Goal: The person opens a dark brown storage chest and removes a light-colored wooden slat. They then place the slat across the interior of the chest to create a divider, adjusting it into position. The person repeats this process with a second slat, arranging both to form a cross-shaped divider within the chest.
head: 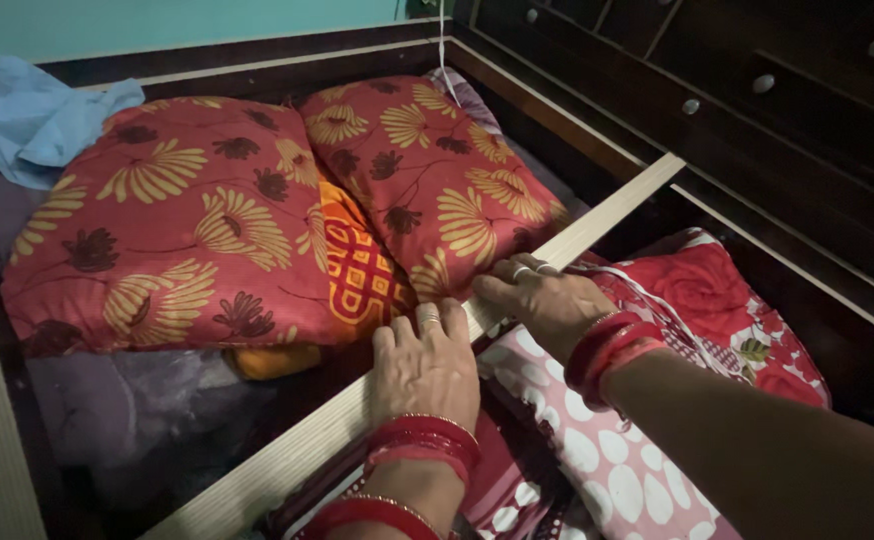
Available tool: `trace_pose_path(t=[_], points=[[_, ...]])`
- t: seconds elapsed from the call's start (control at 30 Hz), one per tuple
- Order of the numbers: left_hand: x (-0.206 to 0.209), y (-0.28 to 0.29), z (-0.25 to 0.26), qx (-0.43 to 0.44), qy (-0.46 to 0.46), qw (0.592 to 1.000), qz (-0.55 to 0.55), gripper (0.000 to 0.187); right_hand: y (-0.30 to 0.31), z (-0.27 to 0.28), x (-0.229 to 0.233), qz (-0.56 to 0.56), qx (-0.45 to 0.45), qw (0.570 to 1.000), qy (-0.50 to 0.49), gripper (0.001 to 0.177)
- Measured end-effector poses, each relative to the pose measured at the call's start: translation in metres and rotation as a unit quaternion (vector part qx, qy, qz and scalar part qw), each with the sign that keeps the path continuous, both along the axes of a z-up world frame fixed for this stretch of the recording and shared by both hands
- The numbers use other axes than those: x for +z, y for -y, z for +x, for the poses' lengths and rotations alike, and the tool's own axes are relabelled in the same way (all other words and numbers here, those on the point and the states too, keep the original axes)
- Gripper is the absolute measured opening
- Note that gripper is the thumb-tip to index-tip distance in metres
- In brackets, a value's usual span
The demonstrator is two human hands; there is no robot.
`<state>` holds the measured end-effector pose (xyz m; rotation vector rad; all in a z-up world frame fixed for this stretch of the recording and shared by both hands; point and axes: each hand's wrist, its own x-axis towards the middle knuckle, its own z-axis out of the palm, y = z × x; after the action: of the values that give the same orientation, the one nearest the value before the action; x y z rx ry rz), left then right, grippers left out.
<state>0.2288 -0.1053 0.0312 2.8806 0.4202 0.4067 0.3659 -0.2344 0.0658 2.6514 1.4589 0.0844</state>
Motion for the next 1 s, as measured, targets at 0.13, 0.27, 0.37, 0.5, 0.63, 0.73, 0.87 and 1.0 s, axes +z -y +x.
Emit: trace_pose_path(t=[0.13,0.27,0.37,0.5,0.63,0.73,0.87,1.0], points=[[0.000,0.007,-0.012,-0.033,-0.066,0.997,0.003,0.049,0.008,-0.009,-0.007,-0.007,0.046,0.999,0.006,0.049],[-0.016,0.012,-0.006,-0.012,-0.035,0.999,0.003,0.045,0.009,-0.006,-0.012,-0.032,-0.027,0.999,-0.030,0.057],[-0.027,0.008,0.008,-0.009,-0.018,1.000,0.017,0.049,0.005,0.007,-0.009,-0.065,-0.004,0.998,-0.007,0.053],[-0.037,0.001,0.021,-0.044,-0.017,0.999,0.012,0.058,-0.002,0.026,-0.013,-0.100,-0.040,0.994,-0.027,0.056],[-0.033,-0.010,0.022,-0.060,-0.035,0.997,0.015,0.062,-0.008,0.022,-0.027,-0.043,-0.065,0.997,-0.022,0.061],[-0.031,-0.009,0.014,-0.065,-0.012,0.998,0.019,0.066,-0.013,0.000,-0.032,-0.037,-0.119,0.992,-0.017,0.073],[-0.038,-0.013,0.001,-0.057,0.073,0.995,0.045,0.070,-0.035,-0.044,-0.038,-0.056,-0.201,0.977,0.049,0.090],[-0.050,-0.030,-0.024,-0.053,0.071,0.996,0.014,0.073,-0.064,-0.085,-0.053,-0.140,-0.057,0.988,0.026,0.083]])
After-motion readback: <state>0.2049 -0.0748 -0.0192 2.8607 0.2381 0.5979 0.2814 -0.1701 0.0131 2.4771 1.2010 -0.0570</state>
